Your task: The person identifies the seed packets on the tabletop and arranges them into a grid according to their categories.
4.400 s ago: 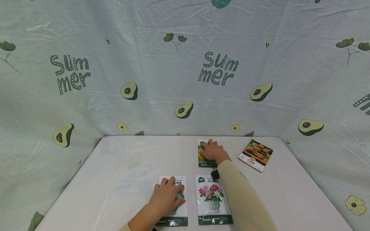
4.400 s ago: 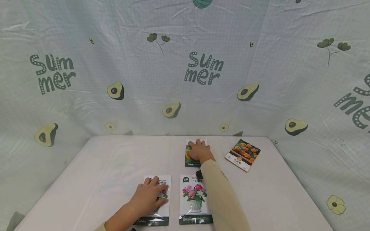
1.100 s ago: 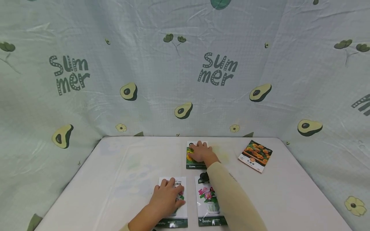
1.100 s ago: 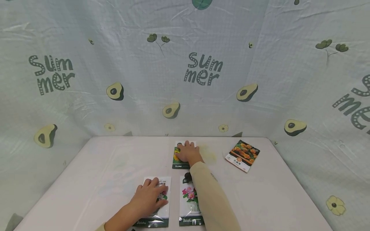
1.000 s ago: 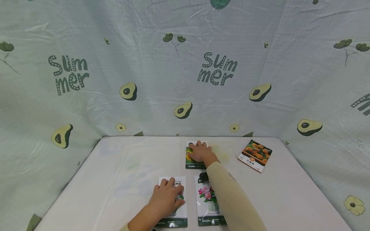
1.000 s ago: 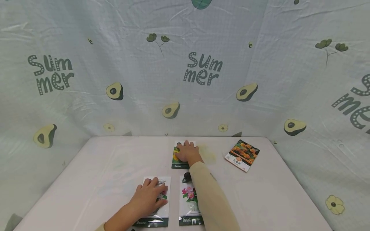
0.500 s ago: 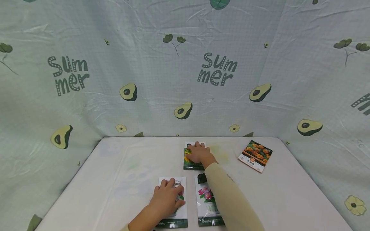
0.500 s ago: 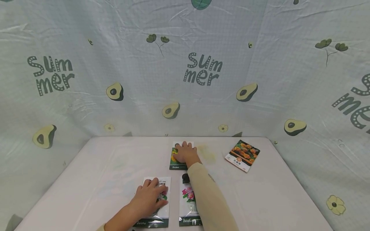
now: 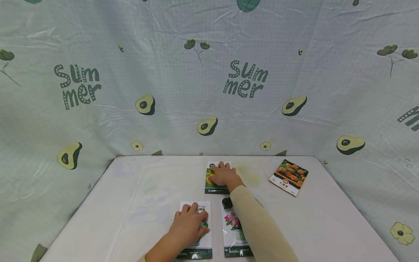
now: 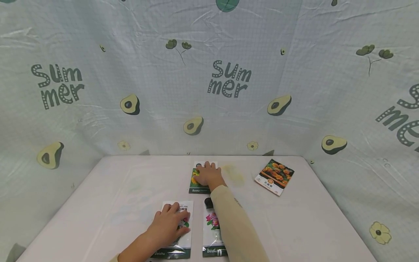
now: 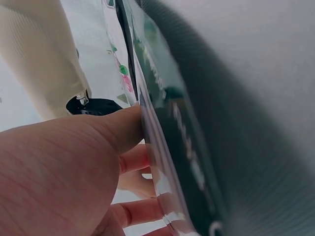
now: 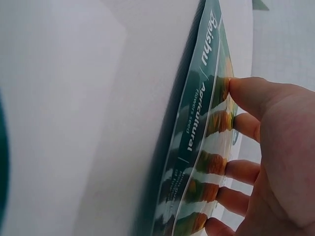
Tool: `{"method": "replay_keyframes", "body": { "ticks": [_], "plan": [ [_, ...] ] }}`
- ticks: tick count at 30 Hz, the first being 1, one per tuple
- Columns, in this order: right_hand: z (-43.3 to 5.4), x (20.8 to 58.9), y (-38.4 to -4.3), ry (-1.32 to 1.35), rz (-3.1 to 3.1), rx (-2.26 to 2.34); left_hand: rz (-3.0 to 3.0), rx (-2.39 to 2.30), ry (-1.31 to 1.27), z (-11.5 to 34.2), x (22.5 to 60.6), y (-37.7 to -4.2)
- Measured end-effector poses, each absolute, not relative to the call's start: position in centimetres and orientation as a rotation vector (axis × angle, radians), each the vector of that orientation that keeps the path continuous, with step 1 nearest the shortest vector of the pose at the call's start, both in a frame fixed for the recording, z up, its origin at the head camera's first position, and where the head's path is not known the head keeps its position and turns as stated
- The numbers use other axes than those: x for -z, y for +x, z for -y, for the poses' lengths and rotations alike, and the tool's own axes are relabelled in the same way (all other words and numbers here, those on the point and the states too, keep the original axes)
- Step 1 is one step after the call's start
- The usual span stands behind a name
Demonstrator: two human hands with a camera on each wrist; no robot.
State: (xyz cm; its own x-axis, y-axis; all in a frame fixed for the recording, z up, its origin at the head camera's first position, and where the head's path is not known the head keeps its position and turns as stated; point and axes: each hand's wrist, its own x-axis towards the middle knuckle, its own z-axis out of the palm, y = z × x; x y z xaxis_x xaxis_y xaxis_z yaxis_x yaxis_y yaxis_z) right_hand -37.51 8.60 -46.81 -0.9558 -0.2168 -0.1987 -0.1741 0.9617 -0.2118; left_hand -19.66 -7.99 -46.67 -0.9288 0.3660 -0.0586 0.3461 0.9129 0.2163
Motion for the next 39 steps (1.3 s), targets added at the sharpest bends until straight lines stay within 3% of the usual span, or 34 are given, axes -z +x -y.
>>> {"method": "replay_keyframes", "body": {
  "ticks": [39],
  "plan": [
    [-6.0,46.5,-37.1,-0.353,-2.894,0.185,-2.948,-0.297,0.530,7.5,46.7,-19.9]
  ]
}}
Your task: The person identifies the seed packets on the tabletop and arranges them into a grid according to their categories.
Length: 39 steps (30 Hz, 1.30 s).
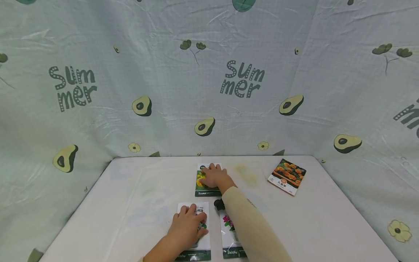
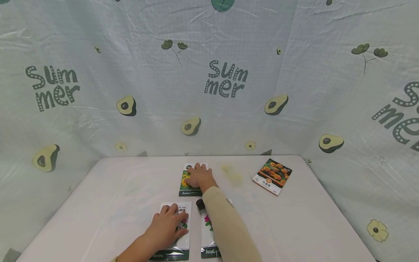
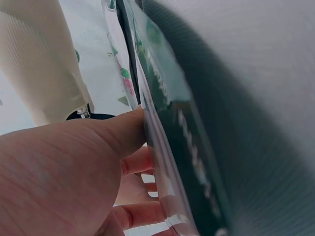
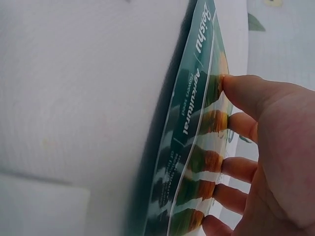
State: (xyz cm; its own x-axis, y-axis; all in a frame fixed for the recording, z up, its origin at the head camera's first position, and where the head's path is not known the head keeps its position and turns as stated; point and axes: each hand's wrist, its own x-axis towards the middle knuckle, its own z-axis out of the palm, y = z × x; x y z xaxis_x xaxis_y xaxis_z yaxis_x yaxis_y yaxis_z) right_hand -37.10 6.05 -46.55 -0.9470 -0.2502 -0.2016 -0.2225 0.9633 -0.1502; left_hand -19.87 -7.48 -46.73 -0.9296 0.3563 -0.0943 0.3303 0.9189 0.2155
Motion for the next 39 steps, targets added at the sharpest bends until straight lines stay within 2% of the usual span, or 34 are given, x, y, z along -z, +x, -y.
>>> {"method": "replay_keyframes", "body": {
  "ticks": [27,39],
  "plan": [
    [-4.5,46.4,-36.6,-0.399,-2.891,0.188,-2.963,-0.310,0.574,7.9,47.1,-20.0],
    [-4.0,47.4,-37.4,-0.384,-2.895,0.187,-2.944,-0.321,0.552,7.7,46.9,-20.1]
  ]
}}
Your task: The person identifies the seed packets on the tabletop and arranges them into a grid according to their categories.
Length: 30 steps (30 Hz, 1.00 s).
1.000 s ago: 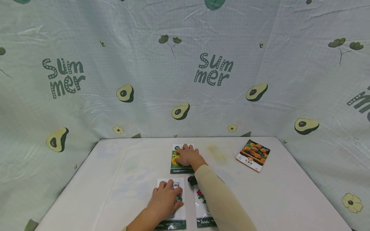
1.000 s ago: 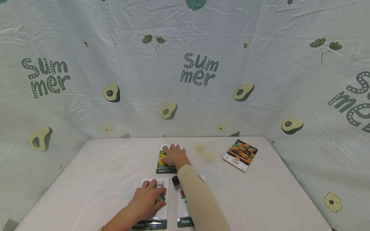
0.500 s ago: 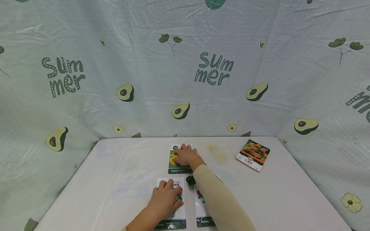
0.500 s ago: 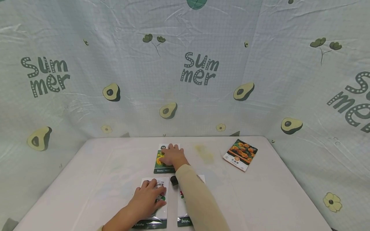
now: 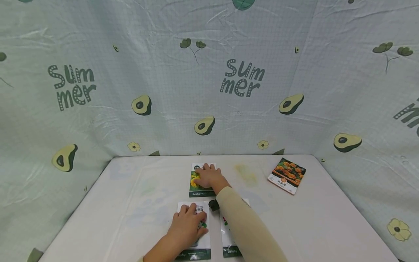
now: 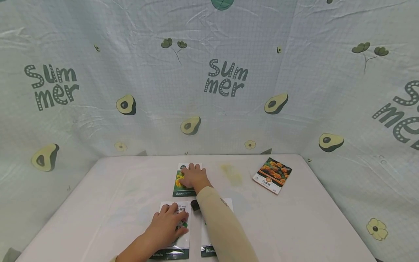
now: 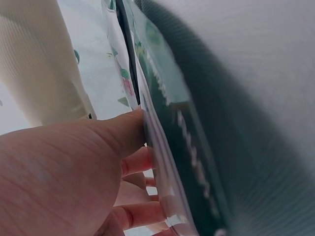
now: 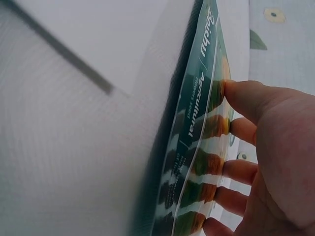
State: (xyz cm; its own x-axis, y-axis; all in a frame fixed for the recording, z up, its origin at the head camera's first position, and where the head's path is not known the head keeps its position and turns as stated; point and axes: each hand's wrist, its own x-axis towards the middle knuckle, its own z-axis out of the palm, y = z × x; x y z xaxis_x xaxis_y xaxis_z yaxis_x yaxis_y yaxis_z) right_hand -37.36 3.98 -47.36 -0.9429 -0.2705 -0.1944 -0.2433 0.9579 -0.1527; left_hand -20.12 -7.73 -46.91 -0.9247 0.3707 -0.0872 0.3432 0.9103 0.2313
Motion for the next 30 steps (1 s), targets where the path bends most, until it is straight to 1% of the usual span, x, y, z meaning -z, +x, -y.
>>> {"method": "replay_keyframes", "body": {
  "ticks": [12,30],
  "plan": [
    [-3.7,46.2,-37.1,-0.396,-2.874,0.210,-2.952,-0.311,0.558,7.7,46.5,-20.3],
    [-3.1,46.5,-36.6,-0.429,-2.904,0.239,-2.942,-0.333,0.569,7.8,46.9,-20.1]
  ]
}}
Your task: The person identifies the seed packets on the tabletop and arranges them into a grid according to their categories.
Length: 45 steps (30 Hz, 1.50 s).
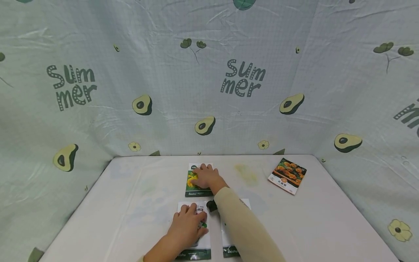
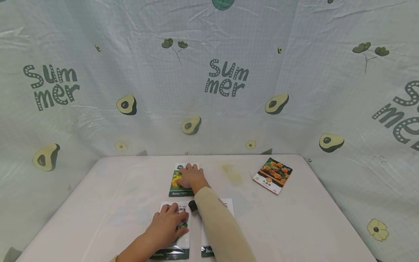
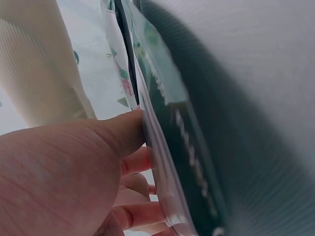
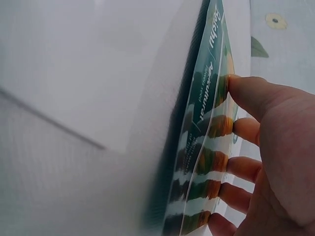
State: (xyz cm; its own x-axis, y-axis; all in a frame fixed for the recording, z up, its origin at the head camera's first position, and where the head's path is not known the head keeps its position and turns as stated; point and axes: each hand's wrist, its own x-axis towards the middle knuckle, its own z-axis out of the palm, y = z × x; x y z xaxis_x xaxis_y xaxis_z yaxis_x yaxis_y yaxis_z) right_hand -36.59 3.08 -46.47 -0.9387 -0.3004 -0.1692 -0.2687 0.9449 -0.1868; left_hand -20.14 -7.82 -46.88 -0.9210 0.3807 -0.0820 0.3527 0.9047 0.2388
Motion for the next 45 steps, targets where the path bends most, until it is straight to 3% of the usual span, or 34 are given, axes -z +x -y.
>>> {"method": "replay_keyframes", "body": {
  "ticks": [45],
  "plan": [
    [-1.4,47.1,-36.6,-0.422,-2.942,0.209,-2.960,-0.379,0.602,8.1,47.0,-20.1]
  ]
}}
